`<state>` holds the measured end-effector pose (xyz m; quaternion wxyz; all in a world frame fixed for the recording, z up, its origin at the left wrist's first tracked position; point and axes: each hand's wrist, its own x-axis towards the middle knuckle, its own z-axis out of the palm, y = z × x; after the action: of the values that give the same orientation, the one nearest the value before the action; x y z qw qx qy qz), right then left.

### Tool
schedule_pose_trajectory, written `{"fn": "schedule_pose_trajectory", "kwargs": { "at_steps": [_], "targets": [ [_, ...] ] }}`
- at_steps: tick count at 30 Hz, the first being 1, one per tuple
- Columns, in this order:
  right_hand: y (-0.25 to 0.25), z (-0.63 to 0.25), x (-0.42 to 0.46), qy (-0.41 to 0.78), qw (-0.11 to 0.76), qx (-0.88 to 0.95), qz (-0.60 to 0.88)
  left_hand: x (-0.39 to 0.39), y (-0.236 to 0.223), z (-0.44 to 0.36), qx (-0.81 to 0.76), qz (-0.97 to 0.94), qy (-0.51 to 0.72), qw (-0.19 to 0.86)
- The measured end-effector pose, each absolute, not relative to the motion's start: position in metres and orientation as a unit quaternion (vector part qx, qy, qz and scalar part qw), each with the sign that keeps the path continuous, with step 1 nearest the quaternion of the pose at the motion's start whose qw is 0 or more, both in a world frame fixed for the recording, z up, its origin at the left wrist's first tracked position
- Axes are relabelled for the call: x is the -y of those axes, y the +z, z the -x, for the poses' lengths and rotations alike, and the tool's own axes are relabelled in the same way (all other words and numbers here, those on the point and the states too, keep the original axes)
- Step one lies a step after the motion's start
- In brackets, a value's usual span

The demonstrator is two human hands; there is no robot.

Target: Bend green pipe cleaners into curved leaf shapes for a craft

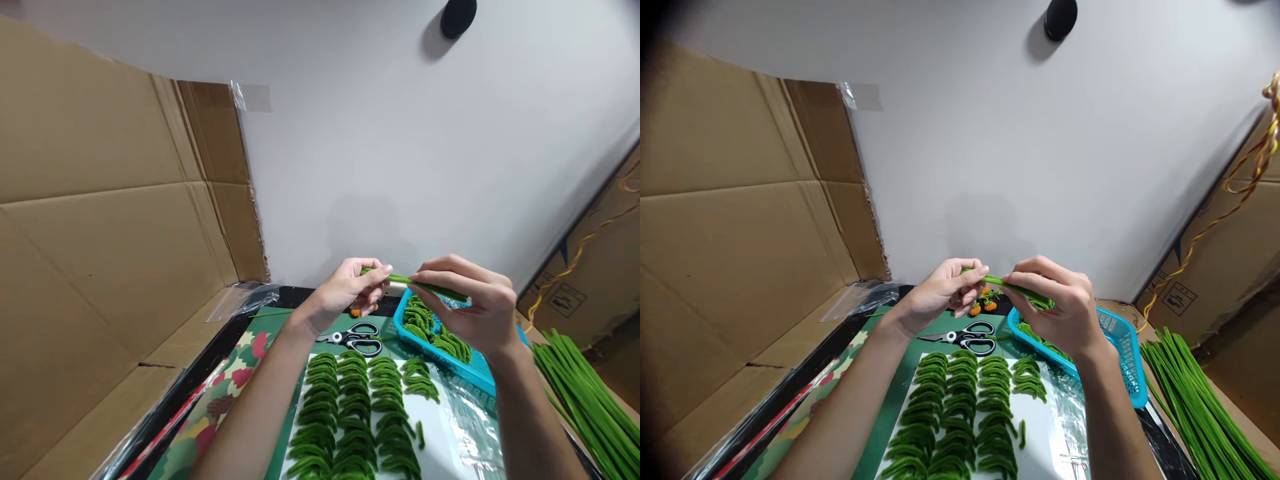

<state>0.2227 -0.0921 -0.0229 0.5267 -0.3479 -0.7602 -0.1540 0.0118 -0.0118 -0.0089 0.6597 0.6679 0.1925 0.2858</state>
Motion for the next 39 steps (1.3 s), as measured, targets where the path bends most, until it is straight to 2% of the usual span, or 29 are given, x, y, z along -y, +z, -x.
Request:
{"fn": "schedule_pose_trajectory", "kwargs": {
  "at_steps": [6, 11, 15, 18, 32, 39],
  "targets": [
    [-0.020, -0.215, 0.092, -0.117, 0.599, 0.710, 0.351, 0.022, -0.004, -0.018, -0.188, -0.676, 0.365, 0.612],
    [-0.024, -0.200, 0.084, -0.149, 0.674, 0.618, 0.377, 0.029, -0.006, -0.028, -0.189, -0.666, 0.434, 0.576],
    [-0.030, -0.195, 0.079, -0.233, 0.599, 0.639, 0.422, 0.027, -0.014, -0.033, -0.192, -0.677, 0.483, 0.522],
    [-0.032, -0.195, 0.077, -0.235, 0.562, 0.660, 0.440, 0.024, -0.020, -0.034, -0.188, -0.691, 0.515, 0.471],
    [-0.032, -0.194, 0.078, -0.195, 0.554, 0.678, 0.442, 0.021, -0.023, -0.033, -0.152, -0.712, 0.505, 0.463],
    [-0.035, -0.194, 0.075, -0.224, 0.539, 0.673, 0.455, 0.020, -0.023, -0.031, -0.186, -0.721, 0.497, 0.445]
  ]
}}
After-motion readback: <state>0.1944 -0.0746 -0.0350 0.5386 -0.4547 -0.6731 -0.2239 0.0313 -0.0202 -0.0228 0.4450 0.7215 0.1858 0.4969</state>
